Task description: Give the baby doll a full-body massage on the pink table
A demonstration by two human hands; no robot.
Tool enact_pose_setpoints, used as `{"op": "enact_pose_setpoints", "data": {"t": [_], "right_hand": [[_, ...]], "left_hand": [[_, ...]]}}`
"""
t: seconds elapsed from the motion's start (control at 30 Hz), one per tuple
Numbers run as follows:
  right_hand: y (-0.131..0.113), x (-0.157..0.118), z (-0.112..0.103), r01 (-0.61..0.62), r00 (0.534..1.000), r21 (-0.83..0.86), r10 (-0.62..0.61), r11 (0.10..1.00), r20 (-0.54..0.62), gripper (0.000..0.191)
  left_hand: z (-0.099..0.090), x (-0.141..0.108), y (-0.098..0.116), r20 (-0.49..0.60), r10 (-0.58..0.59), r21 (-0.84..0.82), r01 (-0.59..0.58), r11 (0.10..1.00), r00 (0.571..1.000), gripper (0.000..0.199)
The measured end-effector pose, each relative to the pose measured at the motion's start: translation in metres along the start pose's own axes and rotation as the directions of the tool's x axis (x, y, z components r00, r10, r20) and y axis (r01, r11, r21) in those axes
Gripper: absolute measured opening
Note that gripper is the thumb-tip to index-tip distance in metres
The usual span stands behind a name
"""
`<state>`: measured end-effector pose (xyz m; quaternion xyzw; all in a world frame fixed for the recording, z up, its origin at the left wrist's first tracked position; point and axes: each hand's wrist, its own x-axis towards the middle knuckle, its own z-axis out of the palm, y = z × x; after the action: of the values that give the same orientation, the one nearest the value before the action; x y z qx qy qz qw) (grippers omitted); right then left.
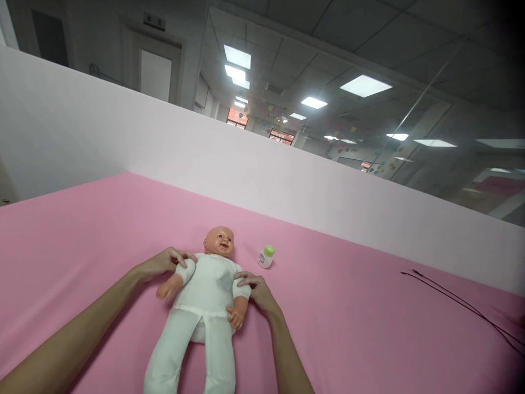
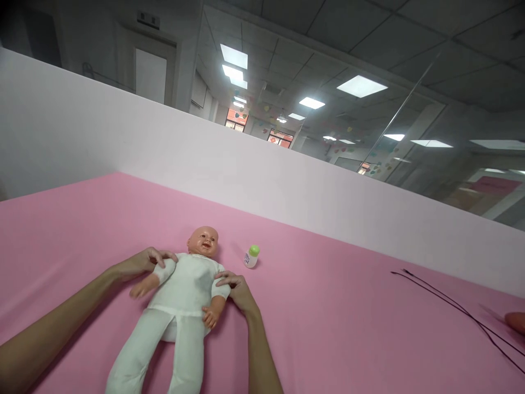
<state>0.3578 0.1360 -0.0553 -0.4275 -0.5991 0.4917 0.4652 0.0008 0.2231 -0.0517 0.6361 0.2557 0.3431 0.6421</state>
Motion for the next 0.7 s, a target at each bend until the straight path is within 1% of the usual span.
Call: {"op": "enact_pose_setpoints", "data": {"t": [0.07, 0.1, 0.13, 0.23, 0.3, 0.37, 0.43, 0.57, 0.63, 0.7], "right_hand": [[0.000, 0.000, 0.000, -0.002, 1.000, -0.011, 0.002, 1.000, 0.023, 0.017], [0.000, 0.000, 0.000, -0.006, 1.000, -0.010, 0.006, 1.000, 0.003, 0.020], [0.001, 0.000, 0.001, -0.015, 0.999, -0.002, 0.015, 1.000, -0.032, 0.025], [0.006, 0.003, 0.002, -0.047, 0.984, 0.049, 0.054, 0.998, -0.170, 0.042], [0.008, 0.005, 0.003, -0.049, 0.969, 0.066, 0.064, 0.997, -0.240, 0.050], [0.009, 0.009, 0.006, -0.062, 0.957, 0.043, 0.072, 0.997, -0.282, 0.058], [0.009, 0.012, 0.010, -0.092, 0.950, 0.016, 0.092, 0.996, -0.299, 0.062], [0.006, 0.015, 0.015, -0.105, 0.953, 0.011, 0.103, 0.994, -0.285, 0.060], [0.007, 0.015, 0.014, -0.102, 0.958, 0.024, 0.105, 0.995, -0.266, 0.058], [0.008, 0.014, 0.011, -0.095, 0.963, 0.062, 0.108, 0.994, -0.249, 0.056]], "left_hand": [[-0.001, 0.000, -0.001, 0.034, 0.005, 0.036, -0.006, 0.999, 0.999, 0.023], [-0.001, 0.000, -0.001, 0.024, 0.003, 0.039, -0.004, 0.999, 1.000, 0.021], [0.000, 0.000, -0.002, -0.005, -0.003, 0.033, 0.003, 0.999, 1.000, 0.021], [0.004, 0.002, -0.002, -0.131, -0.002, 0.005, 0.002, 1.000, 0.991, 0.038], [0.007, 0.004, -0.004, -0.199, 0.035, 0.005, -0.034, 0.999, 0.979, 0.042], [0.009, 0.010, -0.010, -0.260, 0.065, 0.028, -0.060, 0.998, 0.963, 0.048], [0.010, 0.017, -0.018, -0.325, 0.064, 0.073, -0.043, 0.996, 0.943, 0.057], [0.010, 0.032, -0.033, -0.417, 0.032, 0.178, 0.047, 0.983, 0.908, 0.067], [0.009, 0.034, -0.034, -0.428, 0.000, 0.194, 0.092, 0.977, 0.904, 0.068], [0.007, 0.032, -0.031, -0.397, -0.028, 0.154, 0.096, 0.983, 0.918, 0.065]]}}
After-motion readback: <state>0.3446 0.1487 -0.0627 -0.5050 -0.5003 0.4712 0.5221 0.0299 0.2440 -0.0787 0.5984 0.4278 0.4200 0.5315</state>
